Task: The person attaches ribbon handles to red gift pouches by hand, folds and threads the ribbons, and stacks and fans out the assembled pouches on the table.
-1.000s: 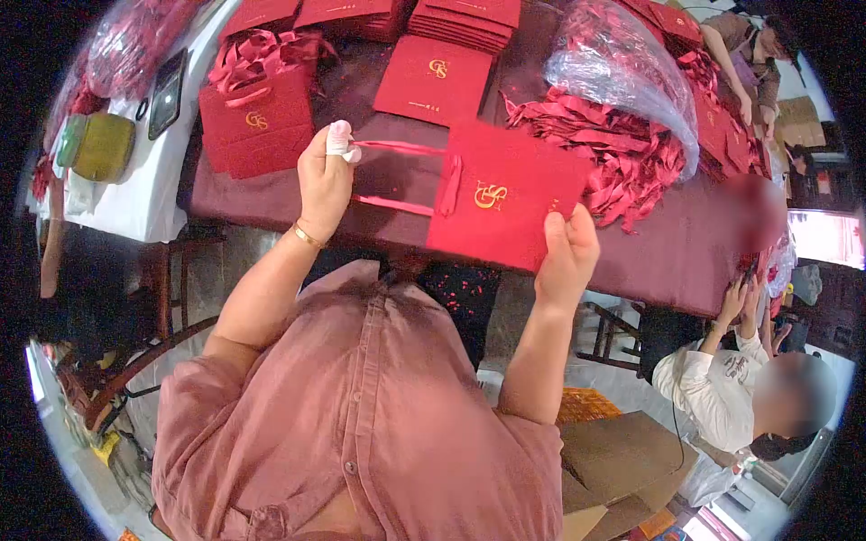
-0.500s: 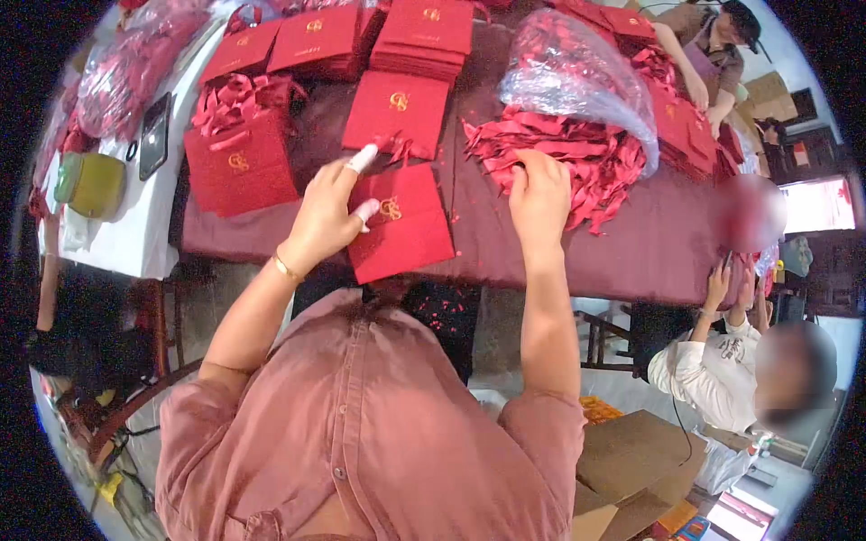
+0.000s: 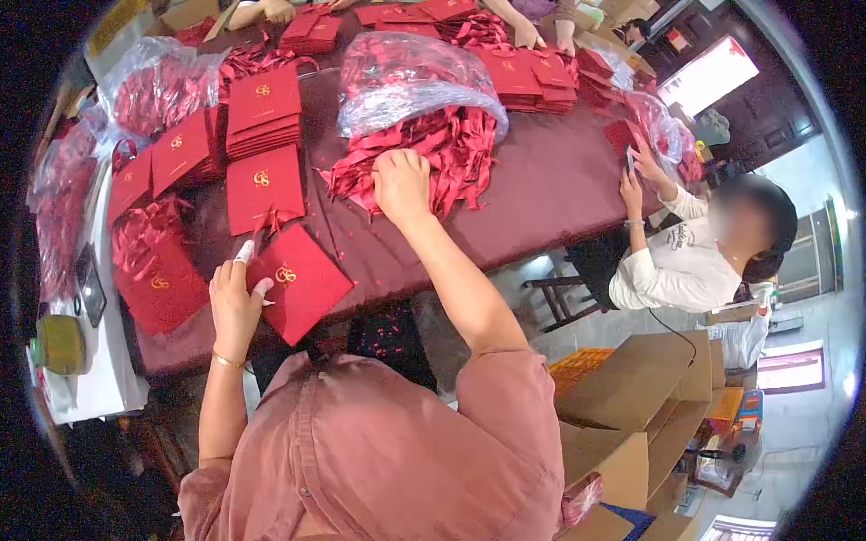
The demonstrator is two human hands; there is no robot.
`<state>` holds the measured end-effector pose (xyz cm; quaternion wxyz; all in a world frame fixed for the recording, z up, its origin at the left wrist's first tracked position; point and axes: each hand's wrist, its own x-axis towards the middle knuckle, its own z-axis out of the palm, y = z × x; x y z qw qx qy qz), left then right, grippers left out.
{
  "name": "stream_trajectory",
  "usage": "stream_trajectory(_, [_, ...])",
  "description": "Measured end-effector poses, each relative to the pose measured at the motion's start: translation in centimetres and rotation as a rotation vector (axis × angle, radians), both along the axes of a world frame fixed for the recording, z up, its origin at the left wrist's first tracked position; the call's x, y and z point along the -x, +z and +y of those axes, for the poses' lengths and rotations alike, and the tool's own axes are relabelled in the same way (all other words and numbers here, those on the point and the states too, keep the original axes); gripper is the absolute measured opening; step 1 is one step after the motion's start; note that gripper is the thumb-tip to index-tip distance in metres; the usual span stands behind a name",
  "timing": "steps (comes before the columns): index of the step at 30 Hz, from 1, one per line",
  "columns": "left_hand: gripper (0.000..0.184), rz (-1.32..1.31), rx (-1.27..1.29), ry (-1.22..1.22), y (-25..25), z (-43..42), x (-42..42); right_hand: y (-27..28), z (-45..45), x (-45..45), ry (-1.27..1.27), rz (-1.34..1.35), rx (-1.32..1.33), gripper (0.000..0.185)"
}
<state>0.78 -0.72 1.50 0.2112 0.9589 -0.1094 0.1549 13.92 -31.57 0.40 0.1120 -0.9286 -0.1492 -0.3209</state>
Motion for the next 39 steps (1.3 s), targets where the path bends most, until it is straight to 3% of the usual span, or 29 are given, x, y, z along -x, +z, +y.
stream_trajectory(2, [0.067, 0.020, 0.035, -0.008, 0.4, 0.2, 0.3, 0.5, 0.7, 0.3, 0.162, -0.095, -0.191, 0.009])
stream_trajectory(8, [0.069, 0.087, 0.048, -0.011, 0.1, 0.7, 0.2, 2.4, 6.0, 4.8, 0.314, 0.189, -0.584, 0.008])
stream_trajectory(9, [0.067, 0.075, 0.034, -0.041, 0.3, 0.7, 0.4, 2.3, 6.8, 5.7, 0.282, 0.235, -0.492, 0.007])
stream_trajectory(12, [0.063, 0.057, 0.086, -0.060, 0.5, 0.9, 1.0, 1.7, 9.6, 8.7, 0.383, 0.447, -0.608, 0.007])
stream_trajectory(16, [0.059, 0.010, 0.112, -0.073, 0.0, 1.1, 1.2, -0.3, 12.0, 10.2, 0.523, 0.441, -0.502, 0.006])
stream_trajectory(24, [0.063, 0.079, 0.170, -0.032, -0.4, 1.6, 0.9, -1.8, 13.0, 10.0, 0.514, 0.368, -0.402, 0.007])
stream_trajectory(27, [0.056, 0.082, 0.260, -0.062, -0.4, 1.9, 0.7, -1.6, 13.0, 10.0, 0.497, 0.438, -0.439, 0.006])
stream_trajectory(29, [0.059, 0.276, 0.470, -0.053, -0.4, 2.1, 0.7, -1.7, 13.1, 9.9, 0.488, 0.476, -0.494, 0.007])
stream_trajectory(39, [0.074, 0.464, 0.962, -0.071, 0.2, 2.2, 1.4, 1.1, 15.2, 11.8, 0.492, 0.601, -0.374, 0.013])
